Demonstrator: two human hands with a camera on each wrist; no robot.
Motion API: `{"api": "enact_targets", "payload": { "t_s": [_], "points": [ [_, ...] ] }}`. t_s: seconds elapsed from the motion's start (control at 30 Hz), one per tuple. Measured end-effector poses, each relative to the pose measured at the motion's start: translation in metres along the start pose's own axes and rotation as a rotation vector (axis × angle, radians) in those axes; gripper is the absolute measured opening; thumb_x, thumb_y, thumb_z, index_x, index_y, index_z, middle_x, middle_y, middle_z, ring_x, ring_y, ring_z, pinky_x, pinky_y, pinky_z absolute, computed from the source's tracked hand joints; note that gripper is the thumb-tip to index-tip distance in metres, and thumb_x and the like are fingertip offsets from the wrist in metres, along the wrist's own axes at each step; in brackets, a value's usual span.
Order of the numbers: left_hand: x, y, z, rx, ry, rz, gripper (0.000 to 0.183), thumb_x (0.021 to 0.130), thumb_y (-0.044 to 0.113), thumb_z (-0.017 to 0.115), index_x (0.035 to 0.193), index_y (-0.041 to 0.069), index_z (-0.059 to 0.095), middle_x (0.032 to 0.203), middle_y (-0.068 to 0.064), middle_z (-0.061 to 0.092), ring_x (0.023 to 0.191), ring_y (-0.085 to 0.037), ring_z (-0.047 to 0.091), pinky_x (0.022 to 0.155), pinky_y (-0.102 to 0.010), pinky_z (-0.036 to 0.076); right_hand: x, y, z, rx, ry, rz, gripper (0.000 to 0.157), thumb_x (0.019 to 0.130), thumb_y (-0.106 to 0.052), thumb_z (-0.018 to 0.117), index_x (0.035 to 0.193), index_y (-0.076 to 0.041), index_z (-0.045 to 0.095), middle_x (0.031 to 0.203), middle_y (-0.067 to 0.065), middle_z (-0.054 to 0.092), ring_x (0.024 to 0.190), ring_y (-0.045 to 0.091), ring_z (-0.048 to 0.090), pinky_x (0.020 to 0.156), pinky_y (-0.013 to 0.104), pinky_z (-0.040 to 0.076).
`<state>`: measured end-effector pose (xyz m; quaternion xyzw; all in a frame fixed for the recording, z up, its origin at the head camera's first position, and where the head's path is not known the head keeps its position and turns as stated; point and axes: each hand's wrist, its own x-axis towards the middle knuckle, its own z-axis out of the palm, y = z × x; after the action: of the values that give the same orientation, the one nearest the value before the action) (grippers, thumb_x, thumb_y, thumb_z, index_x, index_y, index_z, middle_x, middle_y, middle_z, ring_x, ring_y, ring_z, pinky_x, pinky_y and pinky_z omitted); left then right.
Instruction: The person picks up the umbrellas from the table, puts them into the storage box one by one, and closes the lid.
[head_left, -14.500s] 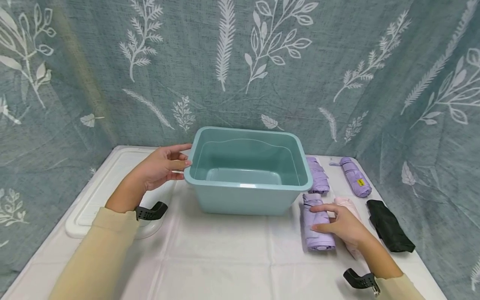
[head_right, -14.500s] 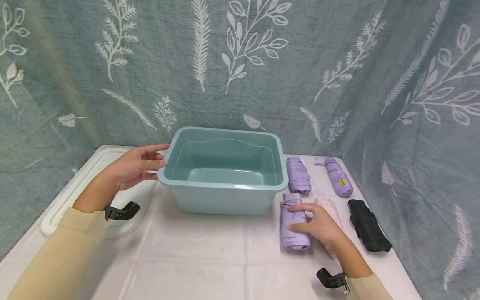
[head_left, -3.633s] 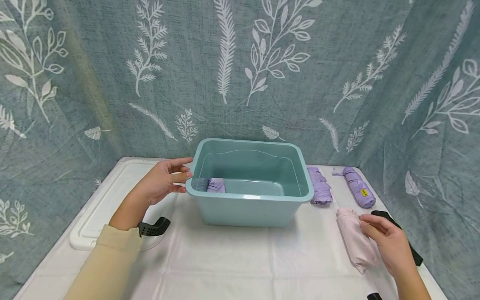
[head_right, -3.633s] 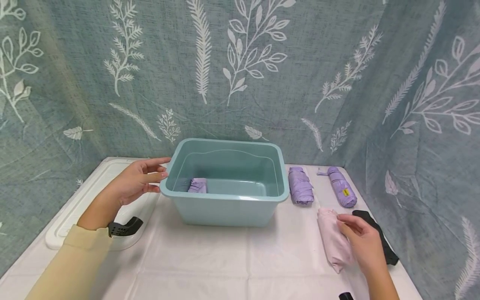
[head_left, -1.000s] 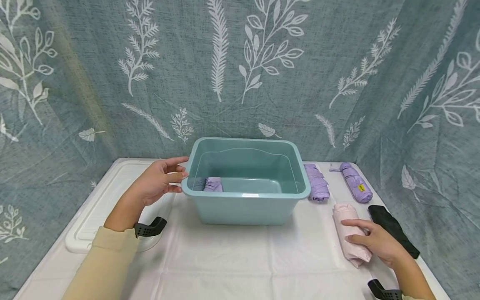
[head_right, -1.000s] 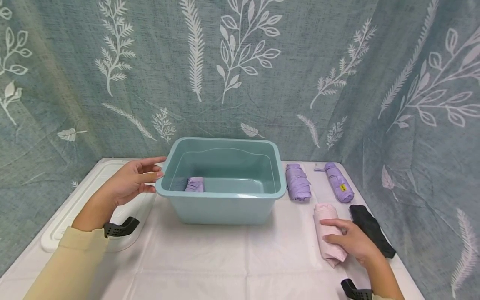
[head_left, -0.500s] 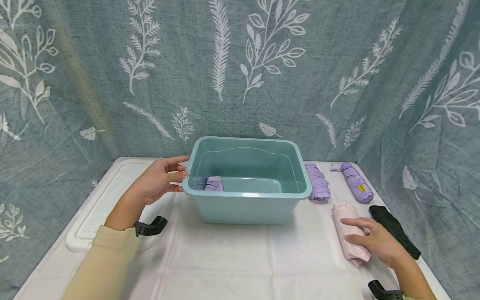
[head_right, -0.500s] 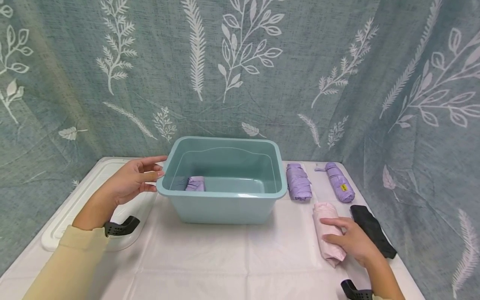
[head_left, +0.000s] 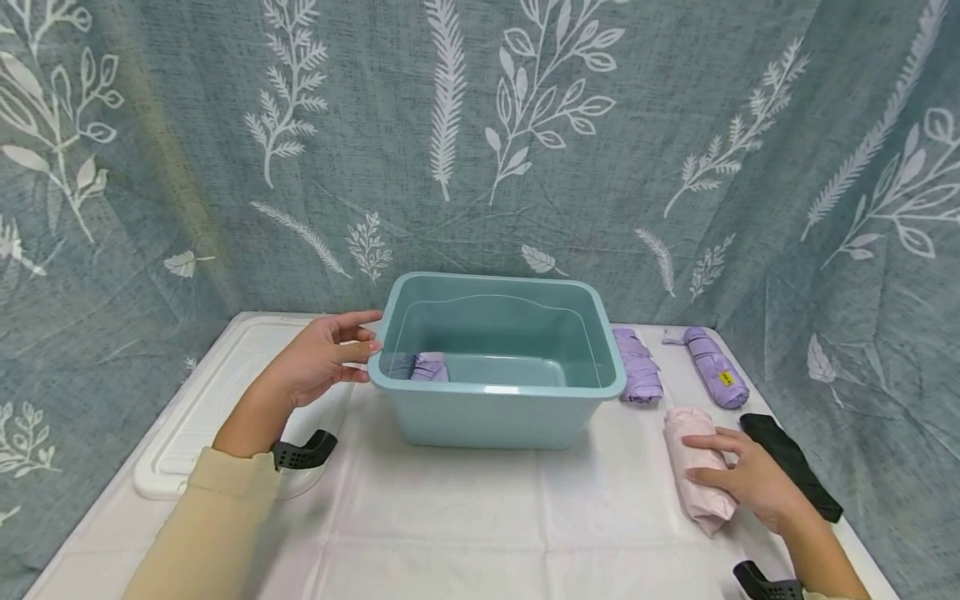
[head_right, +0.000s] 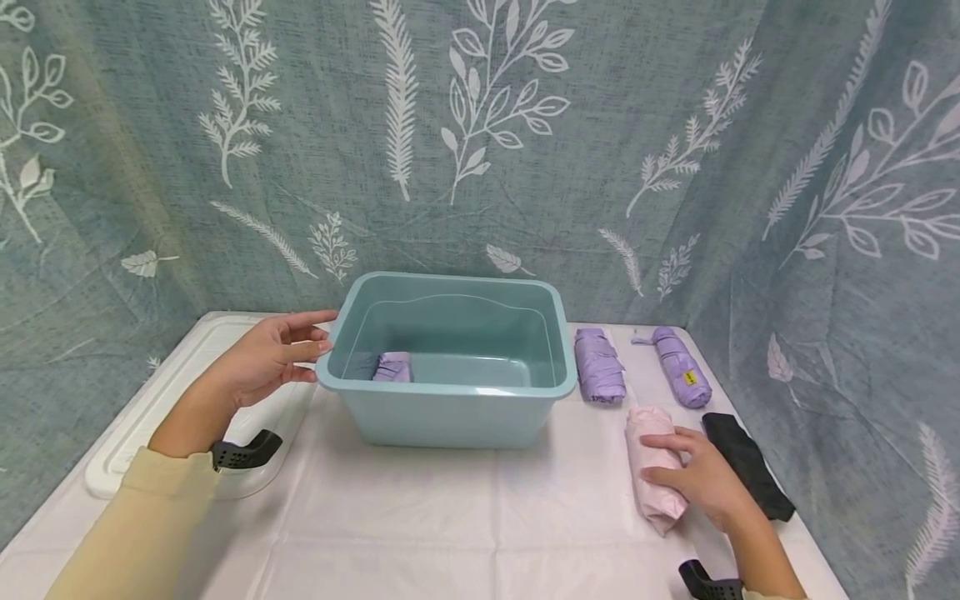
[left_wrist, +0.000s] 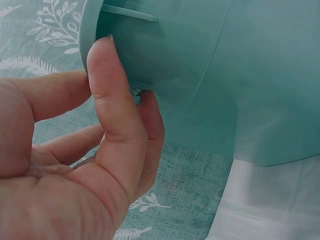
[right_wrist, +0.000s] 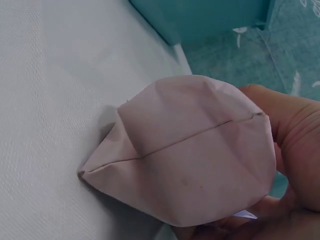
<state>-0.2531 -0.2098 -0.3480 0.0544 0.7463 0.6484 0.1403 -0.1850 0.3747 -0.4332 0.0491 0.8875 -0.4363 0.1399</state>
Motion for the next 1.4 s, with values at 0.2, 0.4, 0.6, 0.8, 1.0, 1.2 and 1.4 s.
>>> {"api": "enact_targets", "payload": {
  "t_s": [0.2,0.4,0.6,0.8,1.0,1.2,1.4],
  "points": [
    [0.0,-0.001,0.0,0.001,-0.003,0.01,0.069,0.101,0.009,0.064,0.162,0.007,0.03,0.109,-0.001,0.054,0.084,-0.008,0.065,0.074,-0.028,0.061,0.001,0.0,0.005,0.033,0.032,0.002,0.076,0.082,-0.025,0.088,0.145,0.002,0.055,0.165,0.036,0.009,0.15,0.061,0.007,0.118,0.073,0.021],
    [0.0,-0.002,0.0,-0.006,-0.005,0.01,0.068,0.102,0.008,0.064,0.161,0.007,0.031,0.108,0.0,0.053,0.085,-0.008,0.065,0.074,-0.028,0.061,0.0,-0.005,0.011,0.045,0.048,-0.048,0.074,0.084,-0.028,0.086,0.144,0.003,0.055,0.164,0.036,0.014,0.15,0.058,0.015,0.117,0.065,0.033],
    [0.002,-0.003,-0.001,-0.006,-0.009,0.012,0.069,0.101,0.009,0.064,0.162,0.007,0.03,0.108,0.0,0.053,0.086,-0.008,0.065,0.075,-0.028,0.061,-0.001,-0.01,0.016,0.104,0.047,-0.073,0.071,0.087,-0.024,0.084,0.145,0.004,0.054,0.164,0.035,0.016,0.15,0.057,0.014,0.119,0.063,0.031],
    [0.002,-0.003,-0.001,0.005,-0.003,0.014,0.069,0.101,0.009,0.064,0.162,0.007,0.03,0.109,-0.001,0.055,0.087,-0.008,0.066,0.075,-0.029,0.062,-0.001,-0.019,0.021,0.21,0.067,-0.121,0.068,0.089,-0.019,0.082,0.145,0.005,0.053,0.162,0.029,0.028,0.15,0.045,0.023,0.095,0.021,0.053],
    [0.002,-0.002,-0.002,-0.004,-0.002,0.014,0.069,0.101,0.009,0.065,0.161,0.006,0.031,0.108,0.0,0.054,0.086,-0.008,0.066,0.075,-0.028,0.062,-0.002,-0.029,0.022,0.391,0.05,-0.162,0.057,0.091,-0.011,0.078,0.144,-0.002,0.058,0.163,0.021,0.024,0.112,0.009,0.061,0.08,0.025,0.061],
    [0.001,-0.002,-0.002,-0.007,-0.004,0.009,0.07,0.101,0.01,0.066,0.161,0.006,0.031,0.108,-0.001,0.054,0.085,-0.008,0.066,0.075,-0.029,0.062,-0.007,-0.042,0.019,0.57,0.022,-0.223,0.047,0.095,-0.002,0.071,0.14,-0.013,0.064,0.143,0.004,0.042,0.093,0.01,0.071,0.074,0.027,0.063],
    [0.001,-0.001,-0.002,-0.001,-0.003,0.004,0.07,0.101,0.01,0.065,0.162,0.007,0.031,0.109,-0.001,0.054,0.085,-0.008,0.065,0.075,-0.028,0.062,-0.012,-0.059,0.014,0.668,0.002,-0.275,0.043,0.098,-0.001,0.067,0.137,-0.02,0.067,0.131,-0.005,0.049,0.077,0.008,0.07,0.064,0.022,0.06]
  ]
}}
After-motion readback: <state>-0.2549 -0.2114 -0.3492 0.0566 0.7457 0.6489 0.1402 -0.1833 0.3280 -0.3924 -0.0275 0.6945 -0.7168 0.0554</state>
